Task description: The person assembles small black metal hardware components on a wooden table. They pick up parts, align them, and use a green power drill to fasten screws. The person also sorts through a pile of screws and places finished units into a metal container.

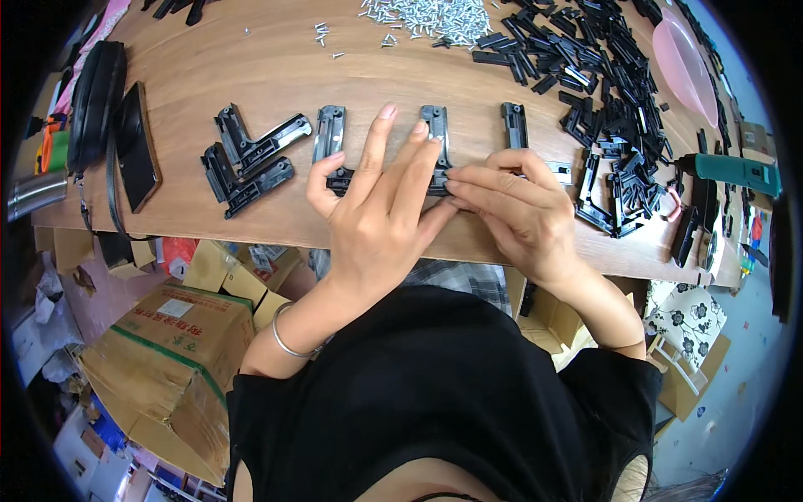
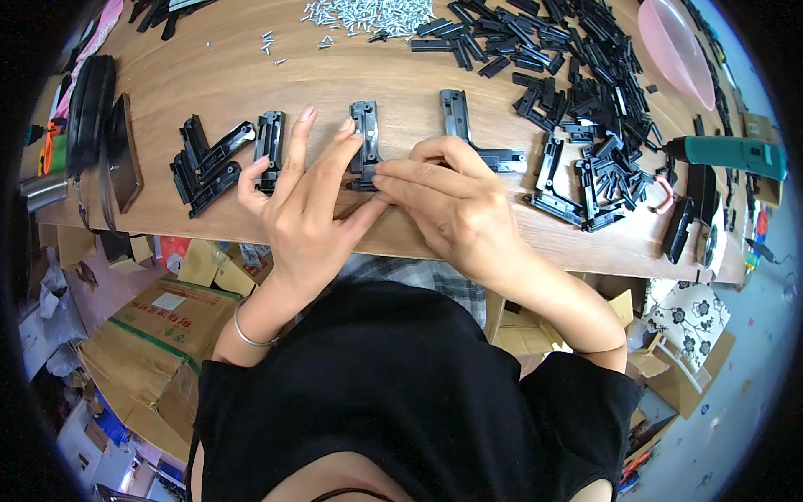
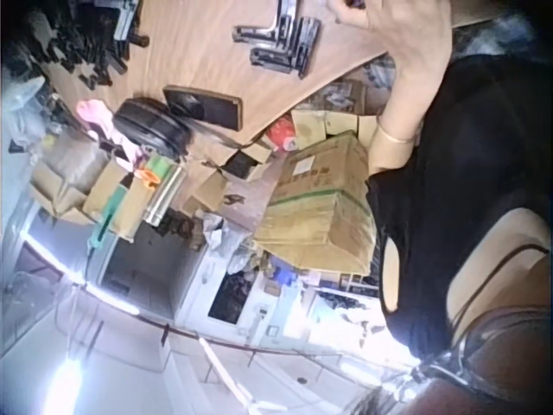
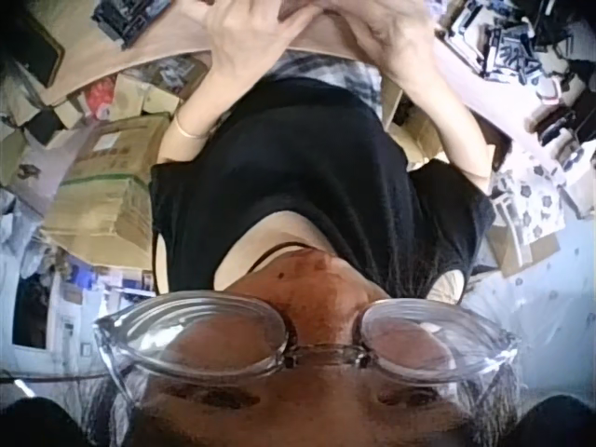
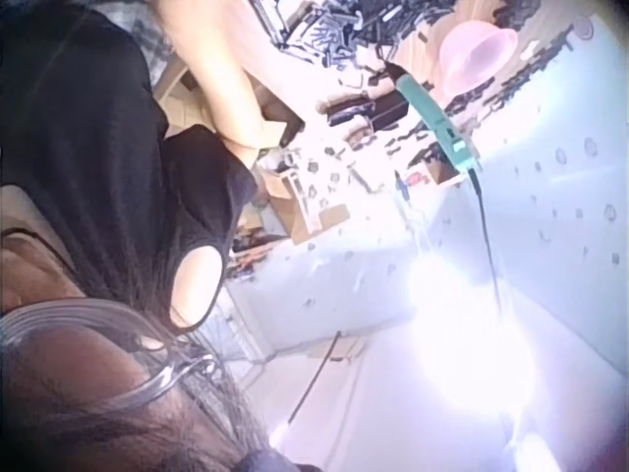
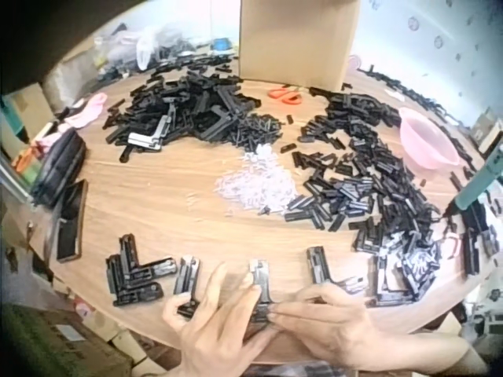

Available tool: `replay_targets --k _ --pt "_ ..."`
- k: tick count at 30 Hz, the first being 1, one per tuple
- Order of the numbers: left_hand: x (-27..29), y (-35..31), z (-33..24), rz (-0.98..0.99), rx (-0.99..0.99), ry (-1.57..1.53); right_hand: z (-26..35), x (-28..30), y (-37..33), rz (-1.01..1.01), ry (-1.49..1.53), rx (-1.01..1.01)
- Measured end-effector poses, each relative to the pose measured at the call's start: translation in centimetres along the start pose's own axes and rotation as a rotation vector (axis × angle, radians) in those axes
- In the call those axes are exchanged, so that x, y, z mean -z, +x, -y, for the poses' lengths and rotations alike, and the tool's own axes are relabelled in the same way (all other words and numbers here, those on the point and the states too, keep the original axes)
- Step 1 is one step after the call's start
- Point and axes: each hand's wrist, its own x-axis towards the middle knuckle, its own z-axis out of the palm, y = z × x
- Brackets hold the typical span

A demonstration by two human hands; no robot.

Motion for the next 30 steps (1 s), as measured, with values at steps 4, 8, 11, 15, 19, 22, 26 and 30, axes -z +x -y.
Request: replay_targets --k 4,8,11,15,19,22,26,30 --pt "0.4 0.1 0.0 0.035 0.001 0.052 -1.7 2.3 1.0 0.082 0.004 0.006" --pt "2.6 -0.1 0.4 0.053 0.075 -0.012 -7.3 5.3 2.8 -0.025 -0.457 -0.116" --pt "4.5 -0.3 1.8 0.136 0.092 0.037 -10.1 6.3 2.6 0.030 -0.460 -0.167" --pt "5.6 -0.8 2.9 0.208 0.120 0.061 -10.5 6.8 2.8 0.097 -0.333 -0.195" --pt "4.9 -1.4 3.0 0.189 0.130 0.012 -8.0 6.0 2.8 0.023 -0.369 -0.081" --pt "4.3 -1.6 2.9 0.121 0.144 -0.045 -4.2 4.4 2.8 -0.051 -0.227 -0.014" --pt "5.3 -1.1 3.5 0.221 0.182 -0.113 1.0 0.7 3.3 0.023 -0.105 0.104" --pt "5.0 -1.3 3.9 0.230 0.184 -0.168 2.7 -2.0 3.3 0.048 -0.192 0.196"
